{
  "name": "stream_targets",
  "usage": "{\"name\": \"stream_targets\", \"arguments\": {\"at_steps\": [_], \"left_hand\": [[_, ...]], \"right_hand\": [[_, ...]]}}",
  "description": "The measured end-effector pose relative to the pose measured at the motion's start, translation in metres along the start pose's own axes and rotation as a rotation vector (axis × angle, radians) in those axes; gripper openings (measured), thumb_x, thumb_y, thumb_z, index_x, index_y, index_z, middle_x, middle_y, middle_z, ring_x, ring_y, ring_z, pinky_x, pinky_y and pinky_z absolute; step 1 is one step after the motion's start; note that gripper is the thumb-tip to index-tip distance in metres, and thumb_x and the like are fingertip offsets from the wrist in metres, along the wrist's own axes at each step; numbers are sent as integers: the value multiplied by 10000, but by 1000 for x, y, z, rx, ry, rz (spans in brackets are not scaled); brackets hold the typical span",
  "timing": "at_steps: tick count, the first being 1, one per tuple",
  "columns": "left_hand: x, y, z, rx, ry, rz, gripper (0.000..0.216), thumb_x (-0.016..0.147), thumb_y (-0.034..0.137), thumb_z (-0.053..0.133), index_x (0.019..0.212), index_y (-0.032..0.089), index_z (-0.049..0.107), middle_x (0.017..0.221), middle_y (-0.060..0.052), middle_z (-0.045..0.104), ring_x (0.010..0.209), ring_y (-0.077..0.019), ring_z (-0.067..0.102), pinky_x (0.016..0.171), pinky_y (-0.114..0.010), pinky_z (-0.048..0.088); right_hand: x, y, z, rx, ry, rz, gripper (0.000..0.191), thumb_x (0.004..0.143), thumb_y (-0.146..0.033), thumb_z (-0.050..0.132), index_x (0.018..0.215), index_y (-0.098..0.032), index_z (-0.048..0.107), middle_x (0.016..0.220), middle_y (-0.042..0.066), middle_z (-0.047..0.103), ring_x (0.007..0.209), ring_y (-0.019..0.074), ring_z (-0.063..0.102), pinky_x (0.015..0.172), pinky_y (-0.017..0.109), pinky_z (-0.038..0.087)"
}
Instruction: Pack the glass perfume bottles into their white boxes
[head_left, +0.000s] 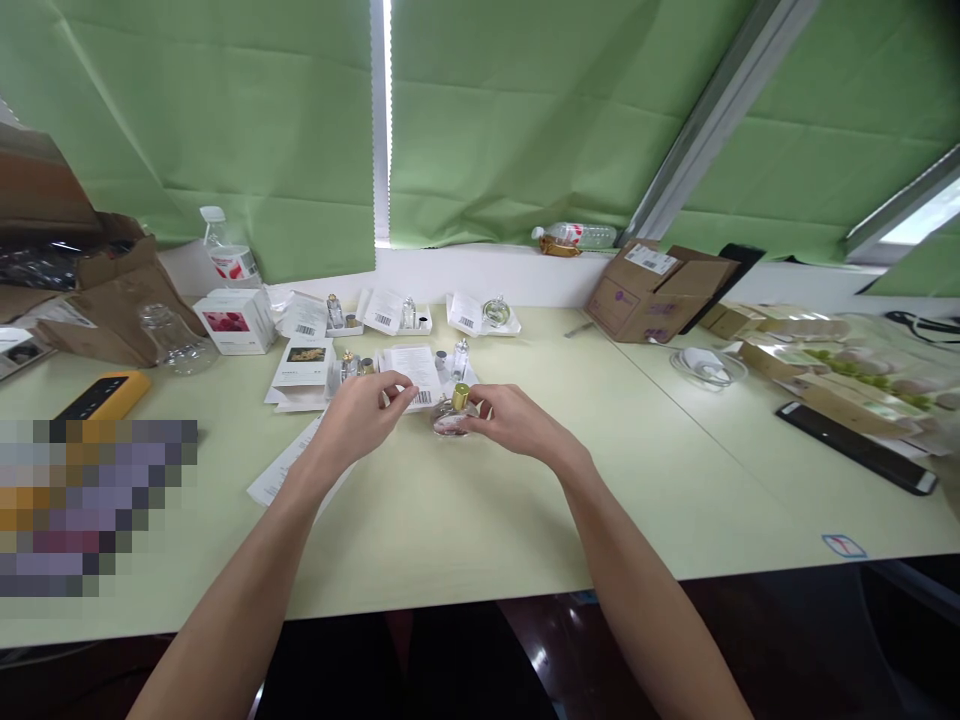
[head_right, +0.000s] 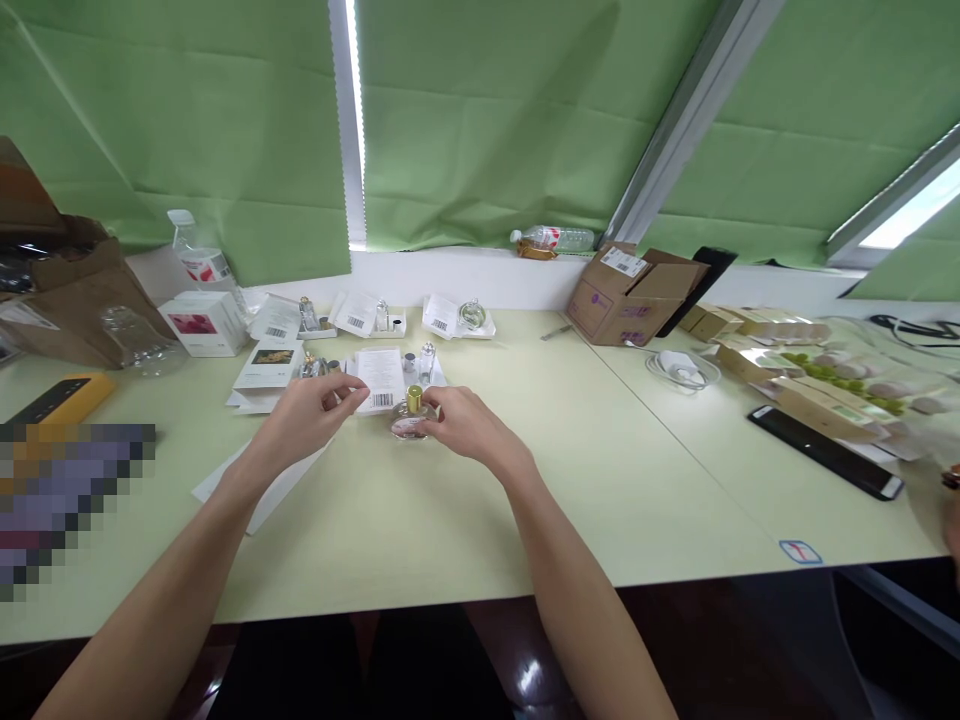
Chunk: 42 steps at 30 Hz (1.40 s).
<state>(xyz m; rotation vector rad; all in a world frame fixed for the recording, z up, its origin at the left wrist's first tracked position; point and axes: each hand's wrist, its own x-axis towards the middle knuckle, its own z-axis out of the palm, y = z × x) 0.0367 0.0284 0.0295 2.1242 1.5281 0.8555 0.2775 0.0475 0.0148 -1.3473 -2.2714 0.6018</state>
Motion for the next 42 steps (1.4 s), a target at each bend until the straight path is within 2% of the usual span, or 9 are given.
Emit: {"name": "stream_targets", "arguments": {"at_steps": [5, 19, 24, 27, 29, 32, 35, 38, 42], "left_hand": [[0, -3, -3, 34, 110, 2, 346, 922, 464, 440, 863, 219, 678, 686, -1, 639, 573, -153, 520, 585, -274, 359], [3, -12, -5, 49, 254, -37, 312, 899, 443, 493, 778, 213, 666, 612, 17, 580, 538, -135, 445, 546, -261, 322], [3, -15, -12, 47, 290, -80, 316, 894, 447, 500, 793, 205, 676, 627, 15, 608, 533, -130, 479, 544, -260, 333], [-2, -21, -17, 62, 303, -109, 319, 883, 464, 509, 833, 210, 695, 665, 8, 640, 540, -137, 498, 551, -265, 358], [-7, -26, -20, 72, 324, -134, 330, 880, 478, 508, 859, 211, 701, 730, -1, 671, 574, -145, 529, 579, -270, 393], [-20, -37, -23, 90, 326, -162, 359, 886, 504, 493, 1002, 227, 689, 956, -23, 702, 731, -170, 607, 681, -281, 451], [-35, -50, -22, 158, 260, -258, 492, 873, 573, 479, 1211, 234, 596, 1231, -77, 624, 986, -241, 619, 799, -336, 467], [-51, -58, -16, 237, 127, -357, 695, 845, 654, 461, 1373, 202, 457, 1426, -142, 472, 1296, -350, 435, 948, -430, 412], [-69, -55, -11, 304, 86, -409, 901, 811, 721, 447, 1481, 146, 269, 1496, -187, 372, 1368, -386, 331, 1013, -471, 356]], "right_hand": [[-2, 6, -7, -11, -12, 48, 303, 794, -510, 642, 790, -207, 639, 743, 22, 646, 613, 160, 565, 500, 259, 375], [-3, 13, -21, -123, -27, 203, 418, 750, -619, 611, 715, -205, 562, 827, 42, 655, 720, 200, 591, 604, 297, 396], [-7, 12, -24, -147, -45, 211, 458, 758, -650, 608, 918, -222, 615, 961, 70, 678, 821, 249, 623, 616, 319, 445], [-7, 11, -23, -78, 58, 183, 606, 791, -667, 572, 1228, -247, 559, 1195, 112, 635, 974, 285, 626, 716, 368, 497], [-5, 9, -22, -45, 183, 164, 638, 834, -644, 536, 1333, -248, 497, 1257, 130, 606, 1025, 290, 619, 773, 397, 506], [-3, 4, -21, -21, 353, 104, 531, 881, -579, 515, 1291, -244, 546, 1252, 113, 618, 1056, 280, 612, 815, 416, 510], [-3, -3, -21, -31, 477, 57, 404, 899, -499, 533, 1195, -237, 614, 1210, 86, 651, 1032, 266, 623, 821, 422, 509], [-4, -7, -22, -50, 546, 10, 307, 911, -421, 542, 1125, -229, 652, 1142, 68, 685, 984, 248, 639, 813, 411, 509], [-4, -8, -22, -57, 613, -68, 231, 911, -357, 553, 1034, -211, 683, 1044, 60, 717, 917, 230, 655, 816, 394, 510]]}}
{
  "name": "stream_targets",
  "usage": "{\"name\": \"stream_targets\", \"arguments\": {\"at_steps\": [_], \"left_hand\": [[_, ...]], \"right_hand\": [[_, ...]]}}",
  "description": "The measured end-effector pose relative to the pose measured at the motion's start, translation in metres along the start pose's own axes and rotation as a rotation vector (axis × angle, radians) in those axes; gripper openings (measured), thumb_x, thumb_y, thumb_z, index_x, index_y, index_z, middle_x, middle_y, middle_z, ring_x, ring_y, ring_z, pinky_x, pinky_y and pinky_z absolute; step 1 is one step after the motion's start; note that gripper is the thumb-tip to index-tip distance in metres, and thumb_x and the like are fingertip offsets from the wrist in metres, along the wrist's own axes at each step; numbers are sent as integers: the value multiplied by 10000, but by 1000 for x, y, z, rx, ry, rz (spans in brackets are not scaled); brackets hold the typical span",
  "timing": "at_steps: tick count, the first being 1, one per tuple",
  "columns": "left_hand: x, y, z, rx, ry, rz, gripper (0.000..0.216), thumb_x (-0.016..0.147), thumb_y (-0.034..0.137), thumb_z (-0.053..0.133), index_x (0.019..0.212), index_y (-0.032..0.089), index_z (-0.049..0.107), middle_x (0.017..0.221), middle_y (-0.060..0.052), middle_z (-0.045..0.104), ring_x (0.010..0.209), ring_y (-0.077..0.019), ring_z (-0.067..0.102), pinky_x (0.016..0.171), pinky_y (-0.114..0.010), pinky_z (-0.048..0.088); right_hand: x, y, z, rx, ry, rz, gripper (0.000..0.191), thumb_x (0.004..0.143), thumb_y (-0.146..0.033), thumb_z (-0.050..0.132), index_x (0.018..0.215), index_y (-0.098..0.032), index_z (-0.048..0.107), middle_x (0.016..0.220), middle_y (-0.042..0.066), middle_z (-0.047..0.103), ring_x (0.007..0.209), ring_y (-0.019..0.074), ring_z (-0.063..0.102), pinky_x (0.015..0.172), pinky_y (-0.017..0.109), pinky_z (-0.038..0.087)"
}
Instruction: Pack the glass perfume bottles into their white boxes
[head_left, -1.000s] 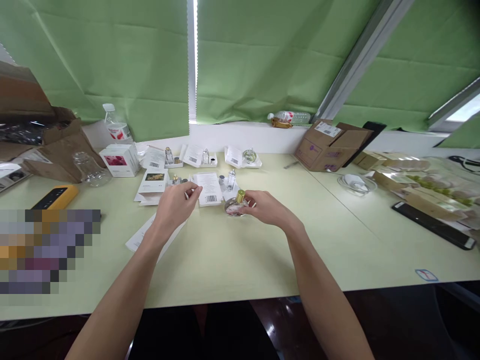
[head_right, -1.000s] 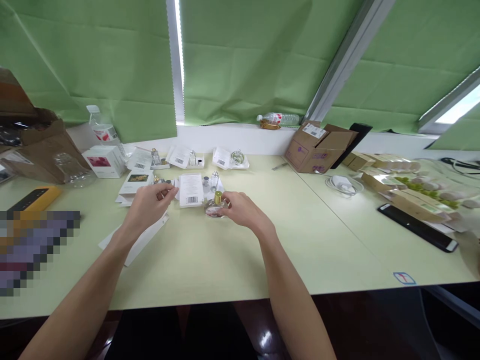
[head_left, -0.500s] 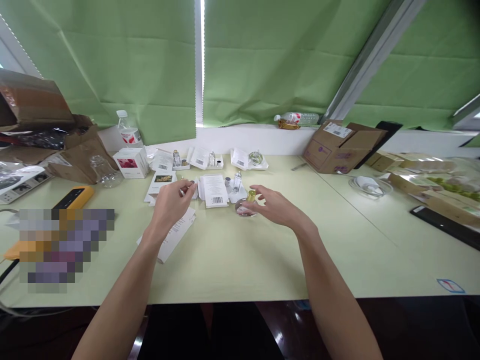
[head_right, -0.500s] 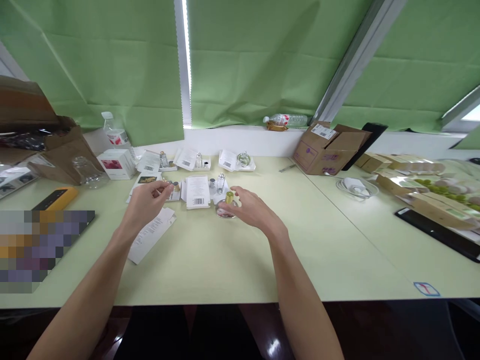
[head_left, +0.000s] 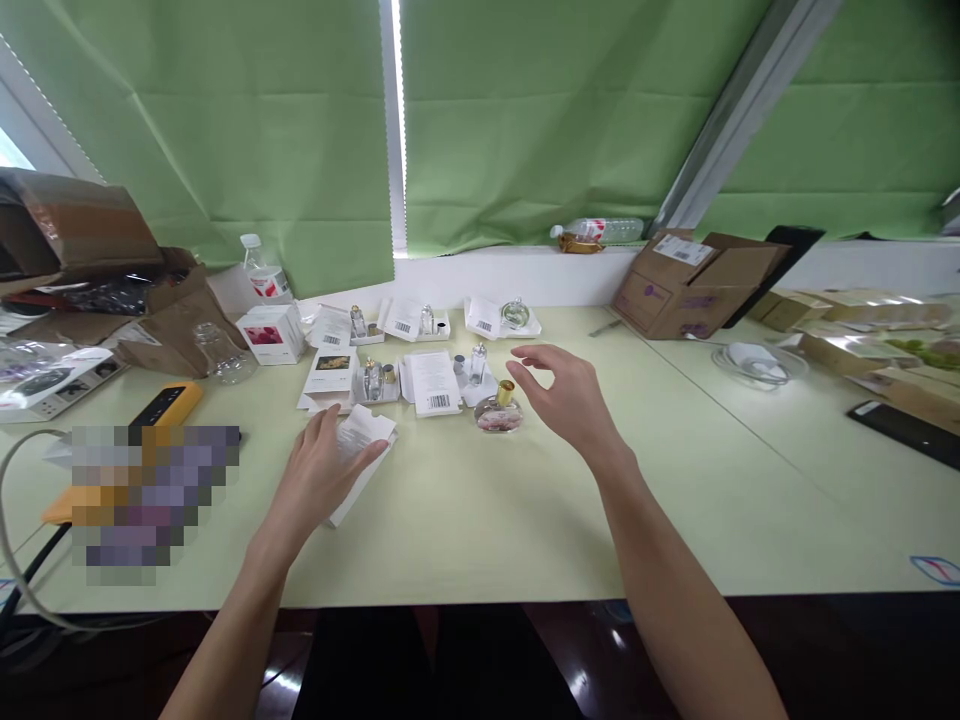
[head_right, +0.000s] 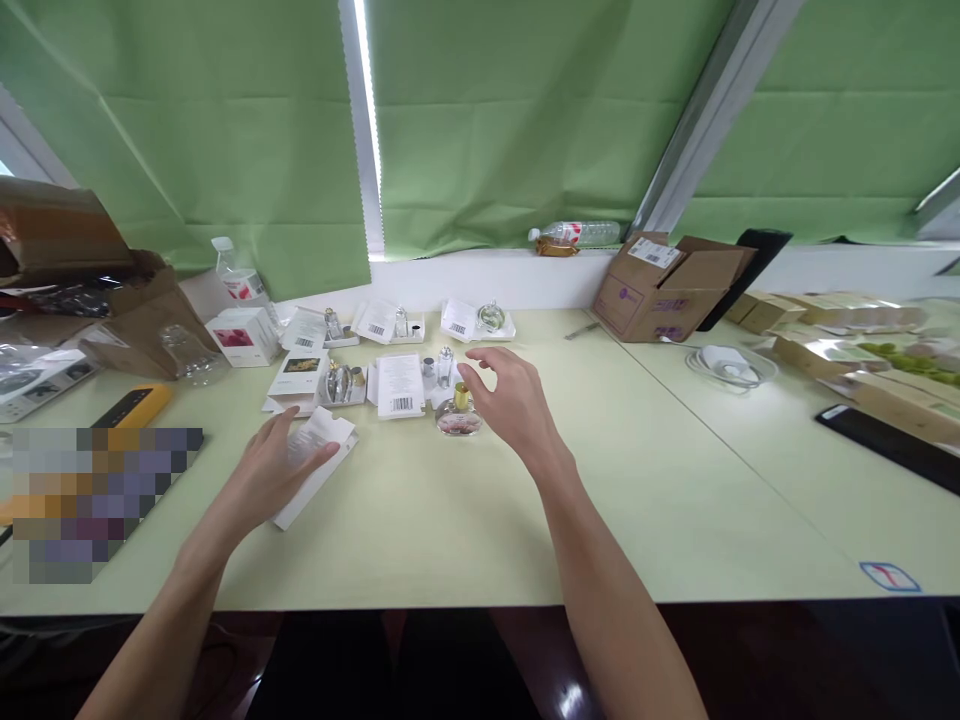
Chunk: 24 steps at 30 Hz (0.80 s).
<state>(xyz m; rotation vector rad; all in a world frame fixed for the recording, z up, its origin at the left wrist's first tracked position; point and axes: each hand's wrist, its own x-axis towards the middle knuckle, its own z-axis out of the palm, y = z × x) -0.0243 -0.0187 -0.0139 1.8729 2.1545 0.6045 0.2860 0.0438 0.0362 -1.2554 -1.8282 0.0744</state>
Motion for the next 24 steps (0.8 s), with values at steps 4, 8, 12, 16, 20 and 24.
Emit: {"name": "stream_targets", "arguments": {"at_steps": [4, 8, 12, 16, 20, 24], "left_hand": [[-15, 5, -2, 137, -72, 23, 999, 778, 726, 490, 1513, 138, 155, 1420, -218, 460, 1260, -431, 453, 975, -511, 361], [-19, 13, 0, 201, -54, -13, 872, 826, 609, 498, 1497, 131, 211, 1297, -217, 553, 1134, -419, 560, 909, -497, 414], [-21, 26, 2, 12, -4, 46, 921, 803, 558, 565, 1517, 172, 130, 1412, -223, 449, 1206, -414, 521, 860, -479, 469], [-21, 40, 5, -235, 72, 201, 965, 780, 523, 638, 1525, 246, 91, 1482, -171, 386, 1330, -388, 409, 972, -505, 436], [-17, 54, 12, -342, 148, 293, 972, 755, 462, 694, 1516, 256, 126, 1497, -144, 369, 1364, -362, 367, 1045, -516, 392], [-15, 63, 20, -339, 214, 337, 1058, 747, 428, 718, 1529, 236, 32, 1533, -165, 280, 1407, -366, 286, 1043, -515, 402]], "right_hand": [[0, 0, 2, 32, 53, -54, 195, 916, -319, 542, 979, -210, 692, 991, 51, 725, 889, 220, 659, 826, 383, 517], [0, -4, 5, 61, 64, -92, 189, 918, -299, 534, 975, -209, 690, 975, 47, 724, 877, 212, 661, 828, 377, 523], [-2, -10, 8, 101, 75, -112, 200, 923, -302, 518, 973, -206, 686, 951, 51, 722, 858, 209, 659, 816, 370, 533], [-6, -20, 9, 137, 33, -90, 234, 934, -344, 492, 985, -218, 682, 954, 58, 710, 780, 201, 644, 762, 371, 551], [-9, -29, 9, 254, -92, -46, 247, 929, -381, 505, 1012, -225, 678, 976, 59, 702, 743, 187, 632, 683, 352, 567], [-13, -39, 7, 452, -219, -126, 243, 901, -400, 564, 1056, -241, 663, 1159, 67, 651, 972, 209, 630, 755, 342, 579]]}}
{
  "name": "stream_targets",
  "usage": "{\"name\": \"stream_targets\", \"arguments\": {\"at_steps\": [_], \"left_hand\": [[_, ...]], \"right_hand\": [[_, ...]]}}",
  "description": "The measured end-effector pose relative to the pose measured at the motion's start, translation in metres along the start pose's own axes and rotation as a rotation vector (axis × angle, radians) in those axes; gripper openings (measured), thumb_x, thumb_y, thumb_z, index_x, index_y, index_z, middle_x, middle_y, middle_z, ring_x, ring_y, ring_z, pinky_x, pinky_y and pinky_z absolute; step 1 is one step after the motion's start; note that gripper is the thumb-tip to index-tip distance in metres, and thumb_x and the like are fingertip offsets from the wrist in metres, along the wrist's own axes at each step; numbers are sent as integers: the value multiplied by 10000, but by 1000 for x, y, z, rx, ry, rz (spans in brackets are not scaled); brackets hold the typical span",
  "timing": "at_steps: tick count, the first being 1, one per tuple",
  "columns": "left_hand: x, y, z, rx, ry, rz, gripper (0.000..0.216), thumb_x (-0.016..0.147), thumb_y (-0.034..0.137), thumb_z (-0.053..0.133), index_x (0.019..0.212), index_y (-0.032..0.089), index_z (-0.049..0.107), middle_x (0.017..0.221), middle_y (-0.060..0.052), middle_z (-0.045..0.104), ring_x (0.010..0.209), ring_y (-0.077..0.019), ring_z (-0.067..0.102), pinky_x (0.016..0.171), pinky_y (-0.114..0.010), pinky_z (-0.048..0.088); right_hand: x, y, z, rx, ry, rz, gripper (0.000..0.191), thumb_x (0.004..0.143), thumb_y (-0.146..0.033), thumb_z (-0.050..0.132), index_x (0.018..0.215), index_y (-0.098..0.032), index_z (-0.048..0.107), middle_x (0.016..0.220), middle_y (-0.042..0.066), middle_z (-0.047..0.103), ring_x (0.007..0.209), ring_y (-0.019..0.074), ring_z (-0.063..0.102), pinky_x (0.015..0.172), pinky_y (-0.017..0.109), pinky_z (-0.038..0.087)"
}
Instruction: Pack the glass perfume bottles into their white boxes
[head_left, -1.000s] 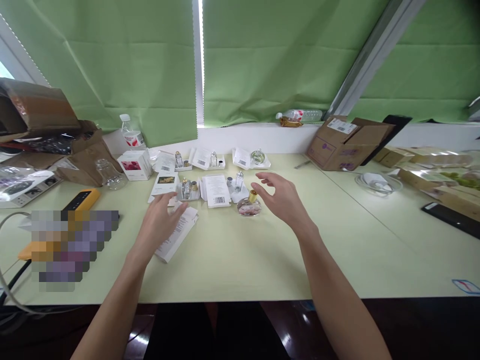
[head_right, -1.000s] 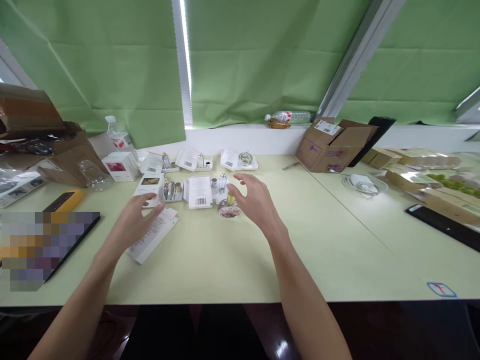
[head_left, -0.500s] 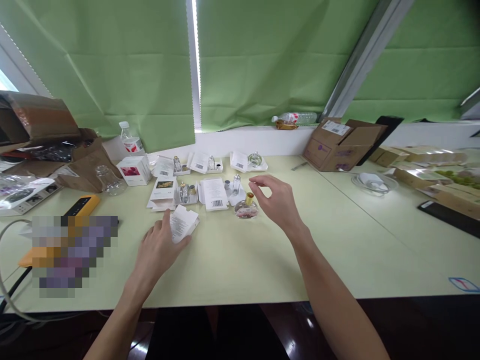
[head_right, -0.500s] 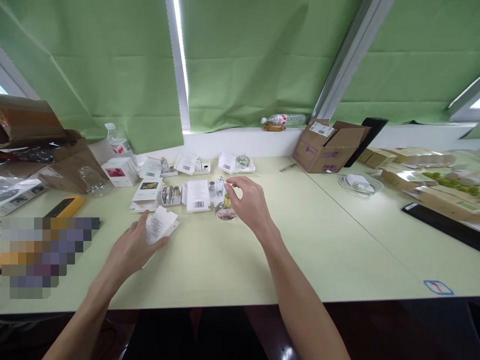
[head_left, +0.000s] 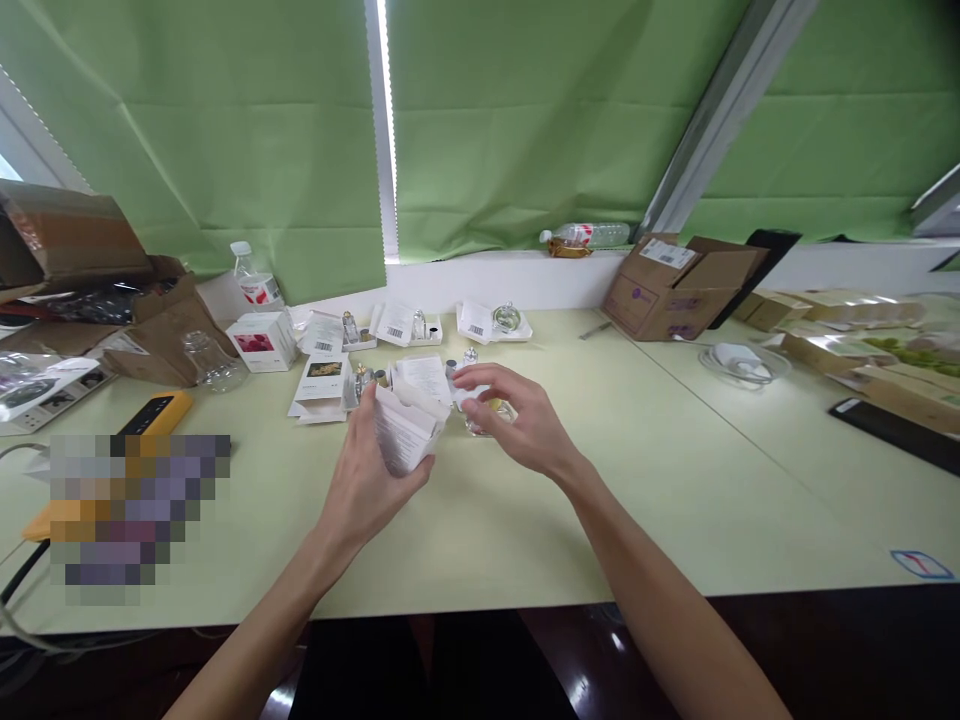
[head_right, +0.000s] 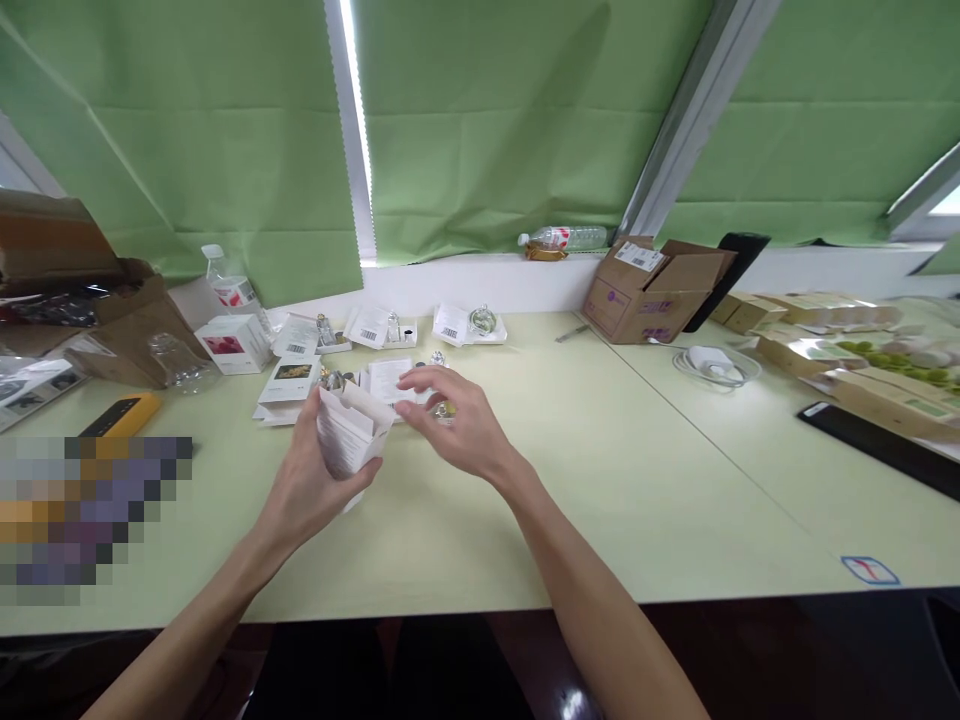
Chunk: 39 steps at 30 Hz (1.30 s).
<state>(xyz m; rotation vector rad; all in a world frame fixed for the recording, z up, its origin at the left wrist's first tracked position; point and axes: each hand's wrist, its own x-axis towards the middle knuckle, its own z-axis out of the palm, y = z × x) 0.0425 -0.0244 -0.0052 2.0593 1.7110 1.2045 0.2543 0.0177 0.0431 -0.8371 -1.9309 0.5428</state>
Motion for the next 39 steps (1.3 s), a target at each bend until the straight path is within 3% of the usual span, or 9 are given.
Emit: {"name": "stream_targets", "arguments": {"at_steps": [4, 8, 14, 19, 23, 27, 32, 36, 39], "left_hand": [[-1, 3, 7, 16, 29, 39, 1121, 764, 444, 713, 1525, 233, -81, 1555, -190, 195, 1420, -376, 250, 1007, -512, 440], [-5, 4, 13, 3, 70, 98, 1158, 765, 493, 714, 1512, 242, -135, 1568, -212, 111, 1432, -390, 209, 1012, -529, 433], [-5, 2, 16, -73, 78, 165, 1168, 739, 489, 748, 1501, 297, -115, 1523, -210, 209, 1364, -371, 352, 975, -519, 469], [5, -4, 0, -258, 44, 273, 838, 825, 335, 697, 1445, 304, 133, 1374, -161, 421, 1164, -263, 563, 874, -434, 550], [17, -10, -18, -304, 43, 425, 465, 830, 228, 676, 1185, 304, 386, 1384, -90, 433, 1205, -244, 537, 819, -387, 587], [29, -13, -27, -190, -10, 526, 196, 830, 208, 675, 989, 250, 568, 1419, -74, 414, 1064, -214, 620, 887, -412, 558], [44, -17, -28, -138, -164, 446, 155, 848, 328, 655, 974, 238, 653, 1391, -96, 469, 969, -204, 641, 810, -381, 573], [53, -25, -26, -188, -164, 370, 265, 810, 469, 660, 872, 212, 664, 1215, -102, 617, 1064, -240, 601, 767, -338, 569], [53, -28, -23, -257, -99, 248, 388, 906, 519, 486, 828, 192, 678, 1009, -98, 687, 980, -230, 621, 773, -333, 535]], "right_hand": [[-3, -10, 3, -4, -107, -31, 291, 820, -422, 682, 1075, -282, 668, 1348, 66, 538, 1230, 274, 506, 769, 350, 575], [-5, -6, 12, -75, -160, -108, 296, 770, -410, 747, 1036, -289, 703, 1356, 68, 529, 1306, 294, 434, 985, 471, 475], [-7, 8, 26, -129, -188, -223, 116, 838, -280, 686, 945, -260, 727, 1393, 60, 512, 1374, 293, 355, 1098, 530, 355], [-6, 11, 25, -89, -146, -194, 116, 870, -235, 643, 939, -270, 729, 1268, 56, 598, 1249, 255, 495, 1013, 470, 456], [-5, 14, 25, -105, -116, -159, 144, 863, -225, 651, 963, -291, 732, 1220, 52, 617, 1176, 250, 546, 957, 463, 489], [-6, 16, 26, -153, -102, -142, 133, 869, -244, 647, 961, -286, 734, 1188, 54, 633, 1139, 248, 569, 944, 458, 490], [-7, 19, 27, -236, -72, -145, 139, 902, -286, 606, 949, -267, 735, 1187, 75, 636, 1103, 247, 594, 906, 442, 510], [-7, 23, 27, -353, -46, -173, 162, 911, -264, 579, 965, -270, 731, 1239, 87, 613, 1126, 263, 577, 851, 434, 540], [-7, 26, 28, -388, -62, -174, 171, 907, -248, 578, 990, -273, 726, 1249, 80, 612, 1138, 265, 574, 855, 435, 545]]}}
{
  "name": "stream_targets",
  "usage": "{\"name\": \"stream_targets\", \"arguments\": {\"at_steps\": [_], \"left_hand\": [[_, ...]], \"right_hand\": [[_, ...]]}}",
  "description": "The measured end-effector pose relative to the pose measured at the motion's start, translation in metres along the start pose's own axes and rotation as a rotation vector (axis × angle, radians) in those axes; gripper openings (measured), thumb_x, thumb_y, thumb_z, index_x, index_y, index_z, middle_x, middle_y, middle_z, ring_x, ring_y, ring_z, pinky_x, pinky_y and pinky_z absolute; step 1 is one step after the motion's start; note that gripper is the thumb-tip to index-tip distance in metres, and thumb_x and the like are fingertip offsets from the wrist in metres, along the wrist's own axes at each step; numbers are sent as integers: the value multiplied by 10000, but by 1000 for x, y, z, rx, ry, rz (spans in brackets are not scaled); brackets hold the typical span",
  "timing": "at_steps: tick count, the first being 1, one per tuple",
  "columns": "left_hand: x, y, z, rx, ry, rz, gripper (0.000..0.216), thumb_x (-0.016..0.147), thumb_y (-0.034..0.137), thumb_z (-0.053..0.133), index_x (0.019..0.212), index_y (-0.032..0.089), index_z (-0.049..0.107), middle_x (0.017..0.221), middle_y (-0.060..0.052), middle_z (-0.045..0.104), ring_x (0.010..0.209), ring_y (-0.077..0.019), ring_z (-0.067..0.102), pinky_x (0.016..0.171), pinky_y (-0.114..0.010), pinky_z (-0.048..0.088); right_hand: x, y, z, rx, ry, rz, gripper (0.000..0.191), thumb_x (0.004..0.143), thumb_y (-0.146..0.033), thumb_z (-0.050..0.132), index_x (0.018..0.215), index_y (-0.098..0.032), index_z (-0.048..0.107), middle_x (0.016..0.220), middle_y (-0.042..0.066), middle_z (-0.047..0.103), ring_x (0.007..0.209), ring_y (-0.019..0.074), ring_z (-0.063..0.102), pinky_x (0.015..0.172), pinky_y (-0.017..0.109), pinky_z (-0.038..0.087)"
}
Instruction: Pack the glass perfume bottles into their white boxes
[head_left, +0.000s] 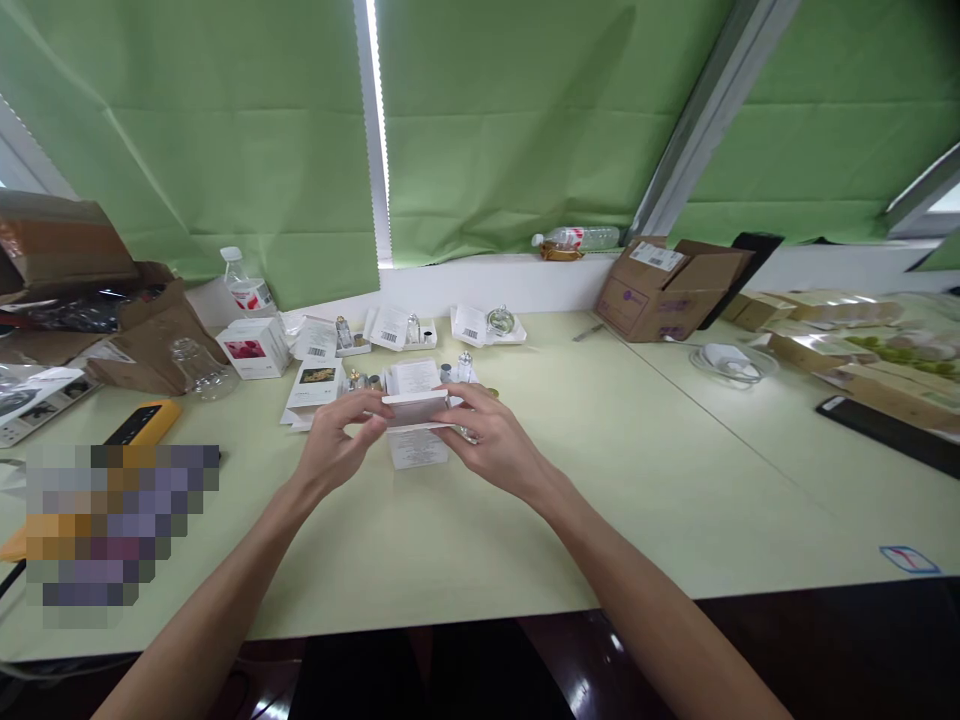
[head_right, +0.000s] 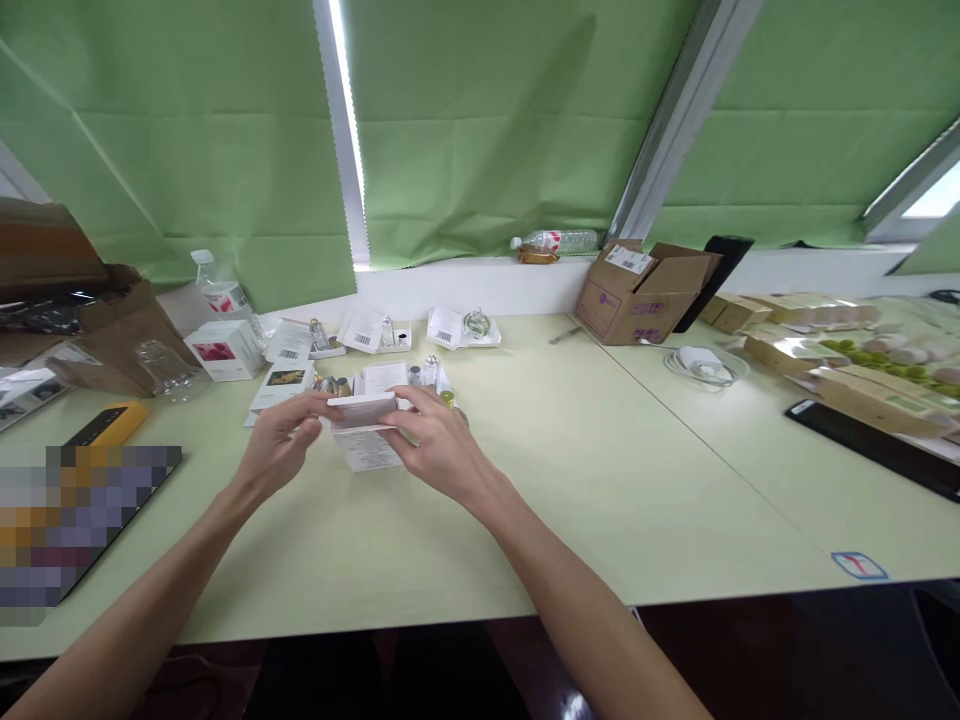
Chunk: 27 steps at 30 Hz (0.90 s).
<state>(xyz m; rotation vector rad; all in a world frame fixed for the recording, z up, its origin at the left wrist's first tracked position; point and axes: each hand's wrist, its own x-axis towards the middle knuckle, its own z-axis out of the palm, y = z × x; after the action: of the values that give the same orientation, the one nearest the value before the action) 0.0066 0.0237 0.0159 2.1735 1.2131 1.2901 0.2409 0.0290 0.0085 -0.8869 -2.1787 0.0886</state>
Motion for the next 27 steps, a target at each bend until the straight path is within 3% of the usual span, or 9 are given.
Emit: {"name": "stream_targets", "arguments": {"at_steps": [2, 7, 12, 15, 21, 27], "left_hand": [[-1, 1, 4, -40, 56, -95, 423, 944, 495, 416, 811, 188, 676, 917, -73, 693, 907, -213, 628, 782, -327, 510], [-3, 6, 10, -266, 16, -260, 241, 871, 432, 590, 868, 194, 630, 905, -39, 667, 855, -186, 618, 752, -286, 496], [-5, 6, 8, -357, -68, -261, 239, 858, 406, 617, 984, 203, 615, 1083, -79, 634, 924, -199, 607, 777, -305, 511], [-7, 7, 7, -305, -100, -255, 284, 866, 410, 608, 1079, 221, 610, 1132, -77, 623, 892, -187, 606, 774, -308, 522], [-9, 7, 6, -243, -124, -260, 425, 893, 415, 582, 1294, 280, 552, 1169, -42, 629, 804, -141, 602, 783, -290, 538], [-12, -1, 4, -127, -52, -224, 385, 876, 436, 608, 1225, 278, 638, 1175, -23, 670, 926, -172, 629, 867, -294, 541]], "right_hand": [[0, 0, 0, -5, -12, 5, 187, 911, -243, 569, 1016, -274, 721, 1262, 75, 607, 1145, 259, 574, 868, 429, 542], [1, -5, -5, 27, -48, 52, 252, 934, -375, 544, 1056, -254, 728, 1263, 95, 605, 1149, 264, 576, 880, 425, 530], [2, -10, -7, 168, -13, 127, 299, 971, -392, 467, 1095, -286, 718, 1195, 54, 656, 1175, 258, 570, 846, 403, 550], [2, -10, -6, 222, 44, 189, 284, 949, -367, 517, 1164, -287, 686, 1185, 47, 666, 1159, 242, 585, 772, 348, 584], [4, -8, -10, 289, 2, 216, 430, 908, -366, 590, 1327, -271, 570, 1277, 30, 634, 1090, 224, 628, 770, 337, 609], [2, 0, -11, 143, 41, 171, 379, 906, -370, 594, 1251, -220, 642, 1288, 65, 627, 1188, 260, 584, 834, 369, 603]]}}
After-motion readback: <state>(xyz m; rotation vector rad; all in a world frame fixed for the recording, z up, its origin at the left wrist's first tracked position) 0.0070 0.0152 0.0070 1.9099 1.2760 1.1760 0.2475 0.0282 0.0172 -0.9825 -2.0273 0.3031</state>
